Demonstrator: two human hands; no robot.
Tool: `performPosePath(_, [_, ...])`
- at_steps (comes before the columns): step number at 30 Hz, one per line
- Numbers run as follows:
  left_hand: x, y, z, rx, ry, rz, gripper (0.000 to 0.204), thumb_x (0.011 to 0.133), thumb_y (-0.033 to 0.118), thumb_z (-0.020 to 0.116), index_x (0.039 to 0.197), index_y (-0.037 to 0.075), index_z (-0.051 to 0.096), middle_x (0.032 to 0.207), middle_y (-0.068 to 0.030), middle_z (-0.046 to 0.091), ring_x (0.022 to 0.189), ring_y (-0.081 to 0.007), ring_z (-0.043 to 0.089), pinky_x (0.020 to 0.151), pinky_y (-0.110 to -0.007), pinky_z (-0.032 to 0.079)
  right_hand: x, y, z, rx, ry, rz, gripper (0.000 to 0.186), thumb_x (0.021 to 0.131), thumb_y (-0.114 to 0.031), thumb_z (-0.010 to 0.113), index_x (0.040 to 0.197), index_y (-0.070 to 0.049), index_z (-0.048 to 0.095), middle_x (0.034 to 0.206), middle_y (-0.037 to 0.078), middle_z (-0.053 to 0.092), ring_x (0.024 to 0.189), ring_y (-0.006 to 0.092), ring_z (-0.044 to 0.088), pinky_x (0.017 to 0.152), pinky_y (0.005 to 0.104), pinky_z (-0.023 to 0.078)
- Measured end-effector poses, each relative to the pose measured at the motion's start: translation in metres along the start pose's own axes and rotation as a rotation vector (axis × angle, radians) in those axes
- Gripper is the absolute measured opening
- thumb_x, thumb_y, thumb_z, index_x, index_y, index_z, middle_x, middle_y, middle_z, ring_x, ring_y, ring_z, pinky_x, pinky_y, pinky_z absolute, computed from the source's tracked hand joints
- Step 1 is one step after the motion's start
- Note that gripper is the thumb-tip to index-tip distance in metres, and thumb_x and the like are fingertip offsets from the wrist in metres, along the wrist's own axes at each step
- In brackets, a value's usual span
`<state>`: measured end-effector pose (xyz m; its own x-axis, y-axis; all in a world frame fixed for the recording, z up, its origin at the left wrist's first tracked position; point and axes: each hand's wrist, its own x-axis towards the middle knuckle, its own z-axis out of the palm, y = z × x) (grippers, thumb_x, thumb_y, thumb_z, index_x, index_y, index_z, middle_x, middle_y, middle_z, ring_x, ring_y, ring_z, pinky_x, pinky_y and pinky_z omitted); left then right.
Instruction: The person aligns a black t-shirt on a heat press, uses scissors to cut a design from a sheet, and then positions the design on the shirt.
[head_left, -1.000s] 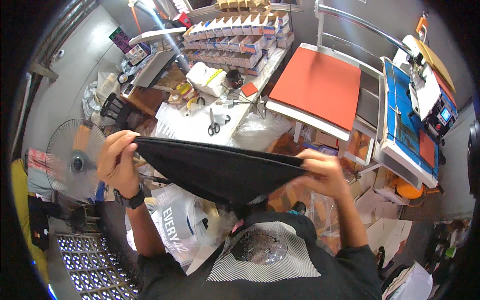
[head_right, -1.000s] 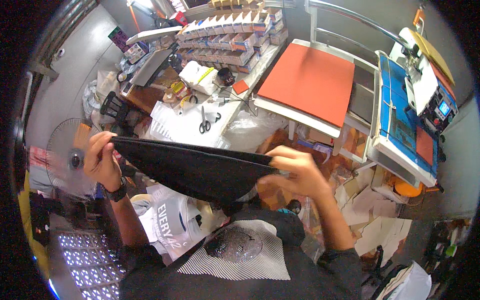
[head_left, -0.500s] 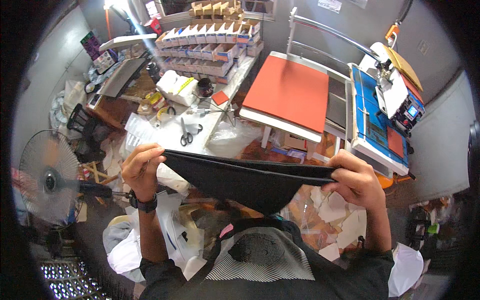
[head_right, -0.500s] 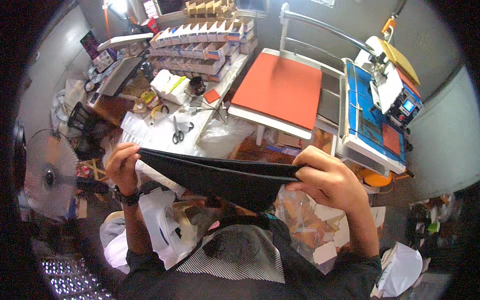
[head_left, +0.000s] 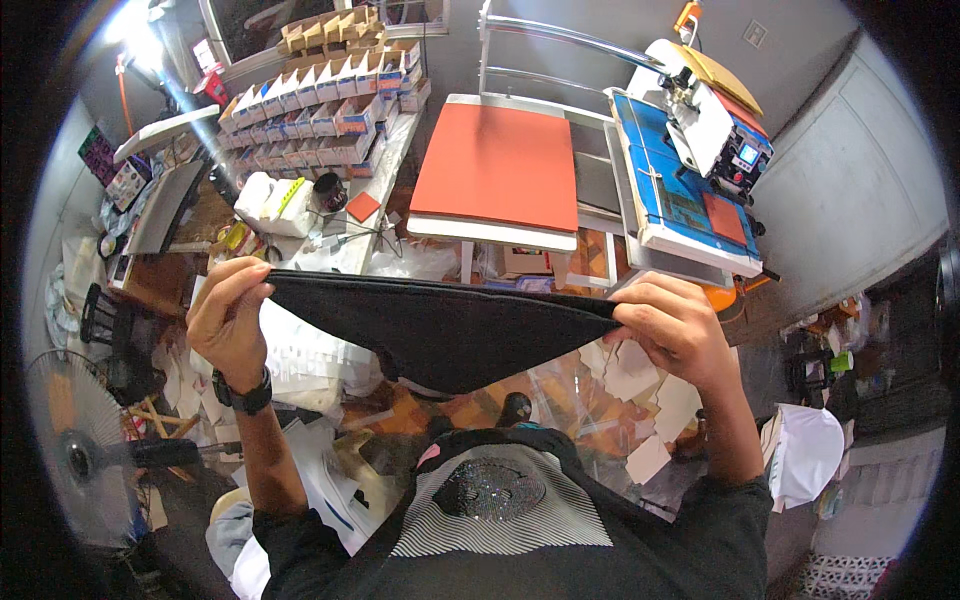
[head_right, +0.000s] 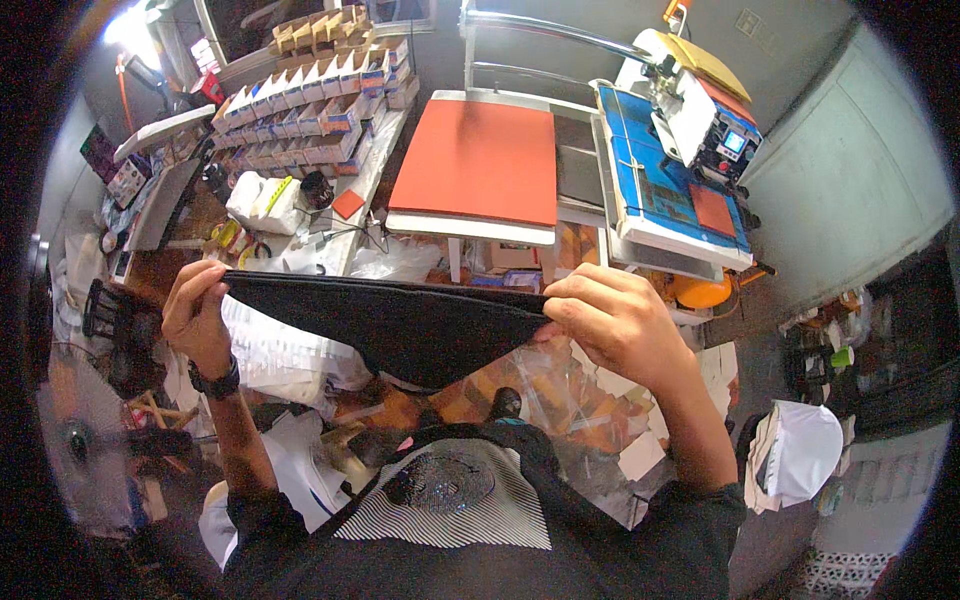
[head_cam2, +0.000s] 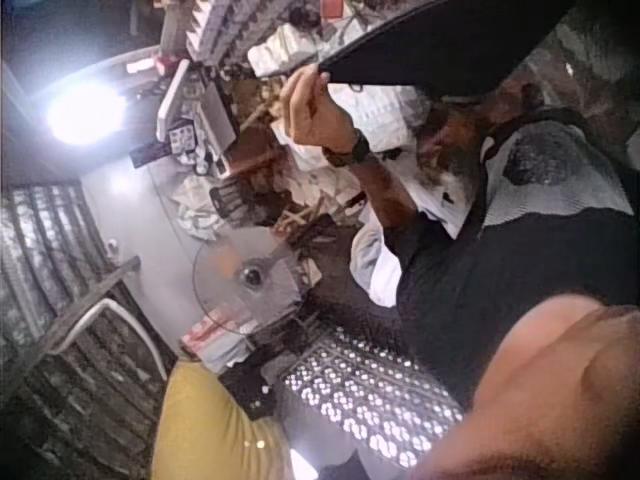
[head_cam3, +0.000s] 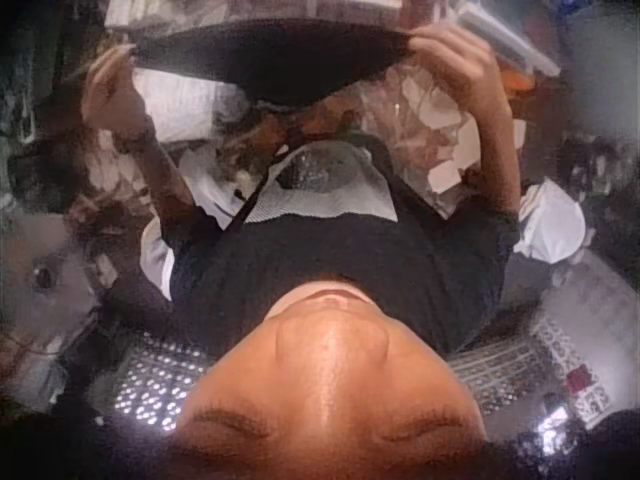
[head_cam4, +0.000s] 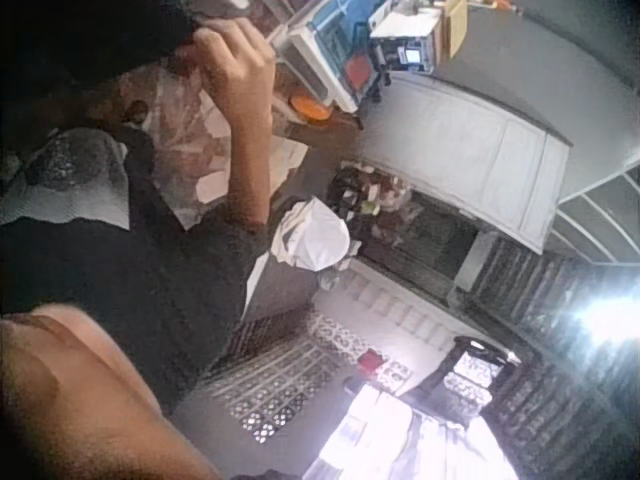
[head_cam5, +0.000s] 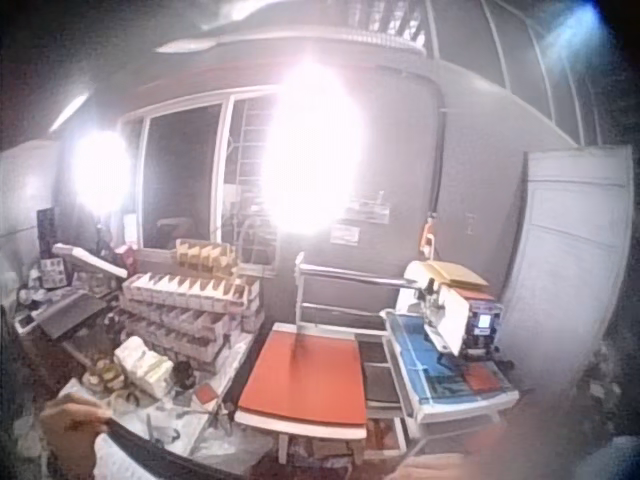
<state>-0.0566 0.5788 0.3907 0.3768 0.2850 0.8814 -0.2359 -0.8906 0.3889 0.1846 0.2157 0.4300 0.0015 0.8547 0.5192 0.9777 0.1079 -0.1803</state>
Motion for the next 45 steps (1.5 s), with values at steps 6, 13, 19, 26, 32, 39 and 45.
performPosePath(6, [0.002,-0.011,-0.012,-0.060,0.049,-0.018,0.023,0.069,-0.010,0.075,0.090,-0.002,0.072,0.089,-0.0126,0.070,0.081,-0.0176,0.065,0.071,-0.025,0.051,0.000,-0.017,0.006,0.114,0.215,0.109,0.019,0.069,0.002,0.074,0.087,0.001,0.066,0.094,0.014,0.068,0.080,0.0280,0.067,0.067,0.0343,0.053])
performPosePath(13, [-0.014,-0.028,-0.031,-0.062,0.019,-0.080,0.024,0.069,-0.010,0.075,0.092,-0.002,0.073,0.089,-0.0113,0.070,0.079,-0.0151,0.064,0.068,-0.024,0.049,0.003,-0.041,0.022,0.258,0.339,0.182,0.025,0.068,0.000,0.082,0.091,0.000,0.071,0.088,0.013,0.071,0.071,0.0208,0.065,0.064,0.0299,0.050])
performPosePath(19, [-0.021,-0.022,-0.034,-0.089,-0.096,-0.097,0.022,0.068,-0.009,0.077,0.089,-0.001,0.073,0.086,-0.0108,0.070,0.073,-0.0131,0.061,0.062,-0.022,0.045,0.007,-0.054,0.016,0.147,0.162,0.241,0.029,0.070,-0.001,0.079,0.099,-0.001,0.074,0.080,0.010,0.068,0.067,0.0176,0.063,0.058,0.0273,0.047])
performPosePath(26, [-0.009,-0.028,-0.039,-0.135,-0.173,0.012,0.022,0.067,-0.010,0.077,0.088,-0.002,0.073,0.086,-0.0129,0.071,0.075,-0.0163,0.065,0.064,-0.025,0.050,0.014,-0.050,0.026,0.109,0.298,0.245,0.037,0.069,0.011,0.073,0.103,-0.005,0.074,0.087,0.011,0.069,0.073,0.0198,0.067,0.062,0.0274,0.051])
performPosePath(32, [-0.006,-0.037,-0.030,-0.126,-0.179,-0.002,0.024,0.070,-0.008,0.078,0.093,-0.003,0.073,0.087,-0.0132,0.072,0.076,-0.0161,0.066,0.067,-0.026,0.051,0.015,-0.050,0.021,0.152,0.224,0.311,0.033,0.072,0.010,0.073,0.103,-0.003,0.074,0.086,0.010,0.067,0.074,0.0173,0.065,0.063,0.0256,0.049])
performPosePath(39, [-0.024,-0.054,-0.008,-0.146,-0.117,-0.227,0.044,0.073,-0.001,0.081,0.116,-0.001,0.069,0.084,-0.0091,0.073,0.076,-0.0122,0.067,0.071,-0.026,0.052,0.023,-0.043,0.036,0.276,0.182,0.693,0.027,0.074,0.007,0.072,0.101,0.001,0.072,0.075,0.005,0.060,0.070,0.0106,0.056,0.063,0.0233,0.044])
performPosePath(45, [-0.034,-0.058,-0.003,-0.405,-0.102,-0.313,0.068,0.067,0.000,0.086,0.129,-0.002,0.058,0.081,-0.0088,0.073,0.074,-0.0110,0.068,0.072,-0.026,0.055,0.022,-0.044,0.052,0.405,0.269,0.790,0.017,0.079,0.012,0.063,0.090,0.000,0.058,0.091,0.003,0.055,0.081,0.0090,0.054,0.072,0.0211,0.043])
